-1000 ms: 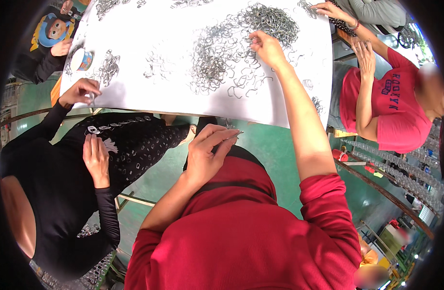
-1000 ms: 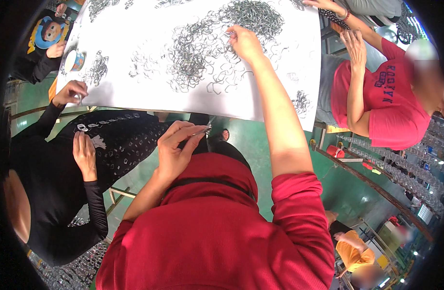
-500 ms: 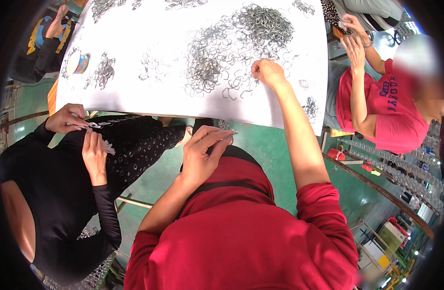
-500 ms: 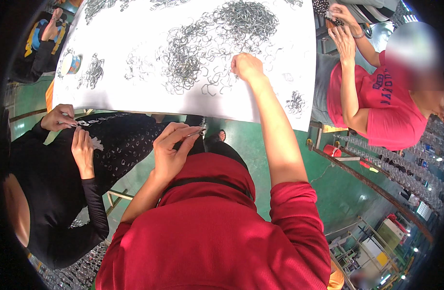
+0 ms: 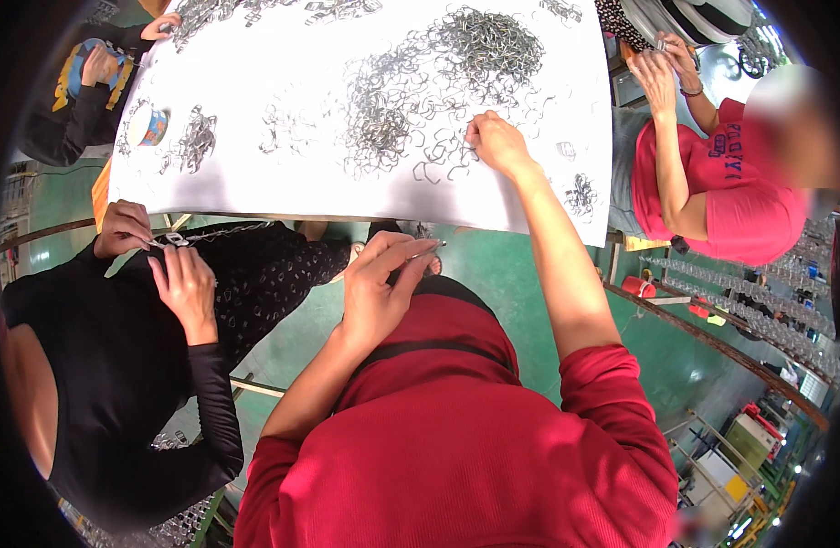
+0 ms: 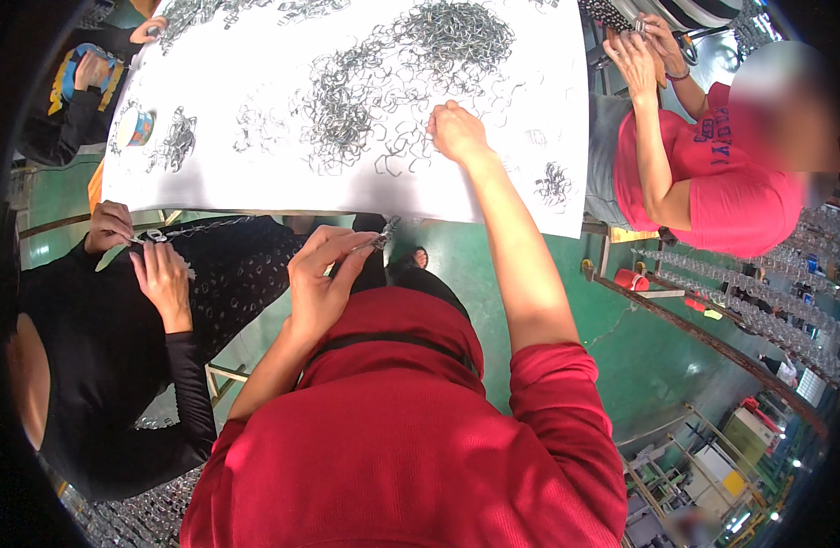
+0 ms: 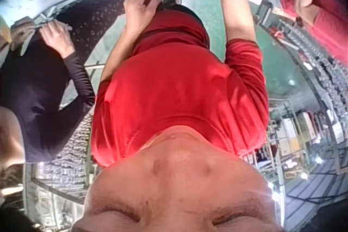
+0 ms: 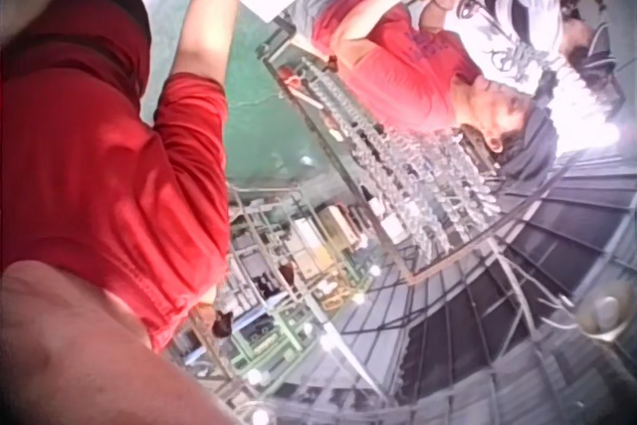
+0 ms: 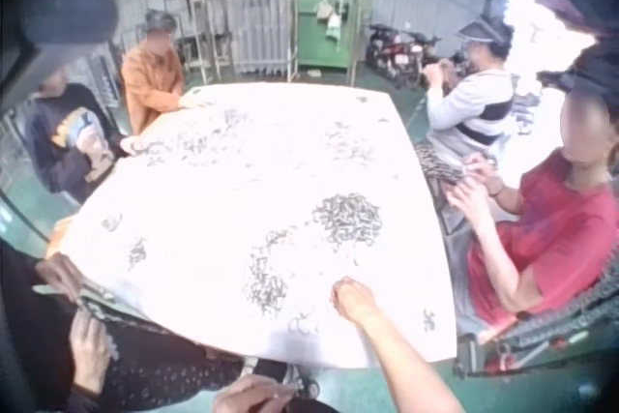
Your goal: The person picks up individual metal links from a table and connects them together to form a chain, then hangs the finished chain onto a metal rack.
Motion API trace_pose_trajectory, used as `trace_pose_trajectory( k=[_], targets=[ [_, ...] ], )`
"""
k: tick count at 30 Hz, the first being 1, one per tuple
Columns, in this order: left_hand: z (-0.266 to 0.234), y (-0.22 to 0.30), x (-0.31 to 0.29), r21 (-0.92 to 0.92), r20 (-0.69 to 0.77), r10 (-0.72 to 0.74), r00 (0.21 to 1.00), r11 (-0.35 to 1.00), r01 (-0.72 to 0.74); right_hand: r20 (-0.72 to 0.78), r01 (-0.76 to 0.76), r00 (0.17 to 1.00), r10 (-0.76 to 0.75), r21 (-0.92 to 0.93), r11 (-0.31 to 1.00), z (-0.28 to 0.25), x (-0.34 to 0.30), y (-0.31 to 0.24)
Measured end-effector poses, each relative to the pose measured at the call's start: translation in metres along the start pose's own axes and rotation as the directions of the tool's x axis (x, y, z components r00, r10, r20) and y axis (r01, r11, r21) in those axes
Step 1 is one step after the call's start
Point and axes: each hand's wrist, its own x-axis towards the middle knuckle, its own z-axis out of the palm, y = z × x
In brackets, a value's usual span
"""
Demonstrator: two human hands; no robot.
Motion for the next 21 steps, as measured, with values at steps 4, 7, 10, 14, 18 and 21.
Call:
trace_pose_trajectory(
  k=[4, 7, 10, 14, 18, 21],
  targets=[
    [0.000, -0.002, -0.001, -0.001, 0.022, -0.010, 1.000, 1.000, 0.010, -0.001, -0.050, 0.998, 0.064, 0.595, 0.802, -0.009, -0.018, 0.004],
    [0.003, -0.008, -0.004, -0.052, -0.013, -0.004, 1.000, 0.999, 0.003, -0.014, -0.036, 0.996, 0.090, 0.843, 0.536, -0.031, -0.057, -0.025],
    [0.004, -0.010, -0.003, -0.073, -0.047, 0.013, 0.999, 0.997, -0.017, -0.001, -0.028, 0.995, 0.101, 0.957, 0.287, -0.060, -0.110, -0.065],
    [0.004, -0.009, -0.004, -0.094, -0.063, -0.021, 0.998, 0.995, 0.015, 0.008, -0.032, 0.989, 0.147, 0.986, 0.165, -0.084, -0.168, -0.110],
    [0.004, -0.010, -0.004, -0.148, -0.050, 0.005, 0.999, 0.989, -0.013, -0.116, 0.066, 0.966, 0.230, 0.975, 0.211, -0.067, -0.181, -0.125],
    [0.004, -0.013, -0.003, -0.172, -0.035, 0.034, 0.999, 0.984, -0.039, -0.218, 0.159, 0.941, 0.260, 0.961, 0.227, -0.052, -0.178, -0.133]
  ],
)
